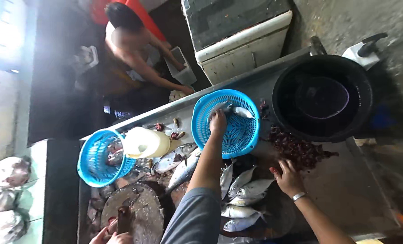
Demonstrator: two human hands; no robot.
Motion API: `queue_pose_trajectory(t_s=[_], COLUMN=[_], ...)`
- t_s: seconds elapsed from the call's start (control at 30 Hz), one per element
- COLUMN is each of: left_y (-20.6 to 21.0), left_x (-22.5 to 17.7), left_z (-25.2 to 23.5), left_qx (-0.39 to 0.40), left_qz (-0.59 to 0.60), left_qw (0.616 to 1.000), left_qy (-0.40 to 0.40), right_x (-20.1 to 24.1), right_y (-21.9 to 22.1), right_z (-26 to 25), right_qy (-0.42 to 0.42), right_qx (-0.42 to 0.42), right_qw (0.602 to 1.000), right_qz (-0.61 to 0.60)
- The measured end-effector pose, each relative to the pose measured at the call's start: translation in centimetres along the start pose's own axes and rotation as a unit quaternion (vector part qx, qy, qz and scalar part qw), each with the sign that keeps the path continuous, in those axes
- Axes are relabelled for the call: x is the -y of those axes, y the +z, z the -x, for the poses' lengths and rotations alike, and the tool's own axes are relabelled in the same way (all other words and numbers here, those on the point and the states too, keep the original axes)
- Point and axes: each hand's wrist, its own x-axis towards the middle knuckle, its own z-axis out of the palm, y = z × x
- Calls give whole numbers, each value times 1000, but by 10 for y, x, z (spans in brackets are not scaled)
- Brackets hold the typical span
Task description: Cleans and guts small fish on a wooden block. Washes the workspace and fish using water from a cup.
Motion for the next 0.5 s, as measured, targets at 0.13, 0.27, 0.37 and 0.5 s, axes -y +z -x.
queue_pose_trajectory(t_s=[0.13, 0.27, 0.37, 0.5], left_y=[-5, -2, 3, -5], left_x=[30, 9, -18, -36], left_z=[35, 37, 27, 6], left_qx=[31, 0, -9, -17], left_qz=[24, 101, 121, 117], left_qw=[999, 992, 991, 993], left_qy=[37, 73, 47, -8], right_x=[-1, -3, -3, -3], right_y=[-2, -3, -4, -2], right_z=[-1, 2, 6, 8], right_qy=[-11, -29, -19, -30], right_qx=[2, -1, 17, -15], right_qw=[999, 999, 1000, 999], right_qz=[-44, -41, -10, 1])
